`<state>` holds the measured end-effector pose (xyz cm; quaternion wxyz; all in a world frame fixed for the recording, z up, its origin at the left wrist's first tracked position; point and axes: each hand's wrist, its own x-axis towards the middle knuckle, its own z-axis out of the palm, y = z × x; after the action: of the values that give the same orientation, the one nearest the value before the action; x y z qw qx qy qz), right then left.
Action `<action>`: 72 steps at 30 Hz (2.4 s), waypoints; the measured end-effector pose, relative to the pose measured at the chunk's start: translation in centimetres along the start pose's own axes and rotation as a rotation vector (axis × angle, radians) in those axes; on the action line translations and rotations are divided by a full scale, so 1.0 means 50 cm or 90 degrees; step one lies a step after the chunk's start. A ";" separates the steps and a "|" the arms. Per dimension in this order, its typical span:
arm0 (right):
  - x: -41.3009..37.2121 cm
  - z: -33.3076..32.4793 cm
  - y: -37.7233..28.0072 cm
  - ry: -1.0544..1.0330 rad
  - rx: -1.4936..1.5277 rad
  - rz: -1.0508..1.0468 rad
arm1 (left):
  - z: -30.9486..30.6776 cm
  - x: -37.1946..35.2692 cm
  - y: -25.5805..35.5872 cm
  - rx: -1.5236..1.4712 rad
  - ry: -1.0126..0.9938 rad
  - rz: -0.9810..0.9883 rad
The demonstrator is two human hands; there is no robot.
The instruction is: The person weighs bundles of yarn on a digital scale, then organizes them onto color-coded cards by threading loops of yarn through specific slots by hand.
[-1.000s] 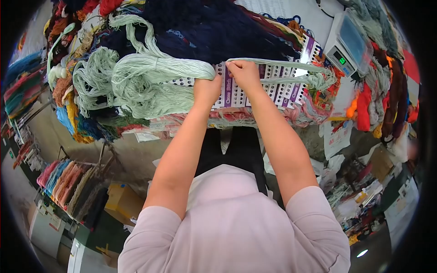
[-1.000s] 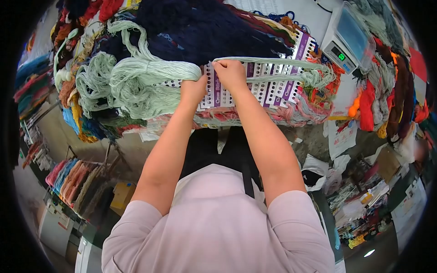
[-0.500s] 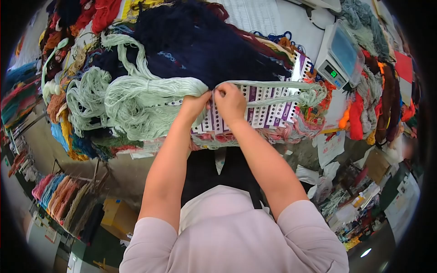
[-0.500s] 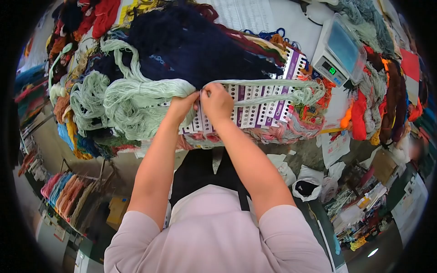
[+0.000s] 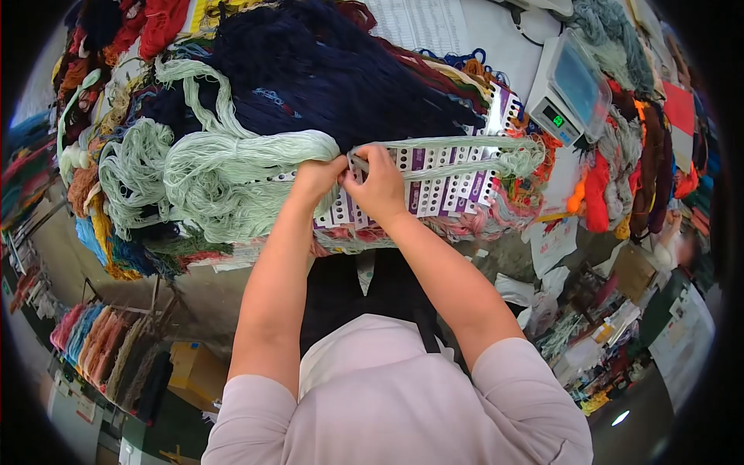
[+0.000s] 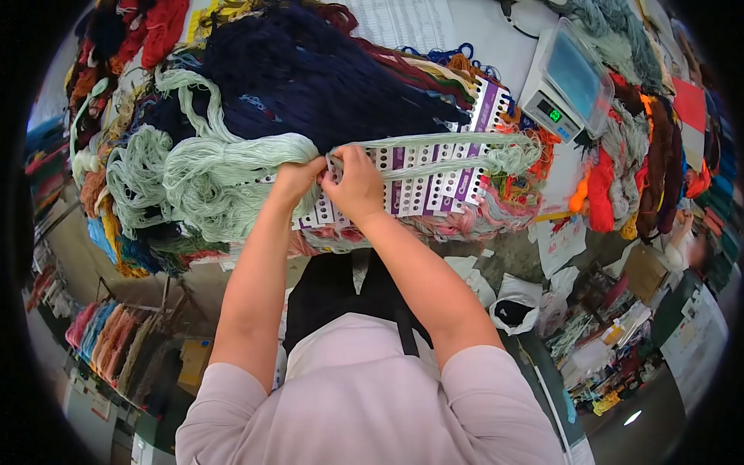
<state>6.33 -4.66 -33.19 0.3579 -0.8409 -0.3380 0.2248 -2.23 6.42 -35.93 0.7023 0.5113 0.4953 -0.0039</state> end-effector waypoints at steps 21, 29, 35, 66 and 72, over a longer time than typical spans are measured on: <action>0.052 -0.067 -0.004 -0.047 -0.219 -0.218 | -0.102 -0.104 0.049 -0.710 -0.083 -0.014; 0.040 -0.100 -0.032 -0.052 0.263 0.042 | 0.000 -0.033 0.027 0.153 -0.148 0.273; 0.043 -0.059 0.016 -0.130 0.144 -0.011 | 0.025 -0.053 0.069 -0.059 -0.131 0.177; 0.077 -0.040 0.072 -0.182 0.596 0.361 | -0.254 -0.094 -0.135 -0.751 0.119 0.003; 0.047 0.014 0.048 -0.095 0.130 0.108 | -0.369 -0.138 -0.022 -0.809 0.076 0.189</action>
<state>8.47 -3.85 -35.74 0.3952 -0.8067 -0.2665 0.3494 -19.04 15.75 -31.62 0.8320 0.0591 0.3637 0.4147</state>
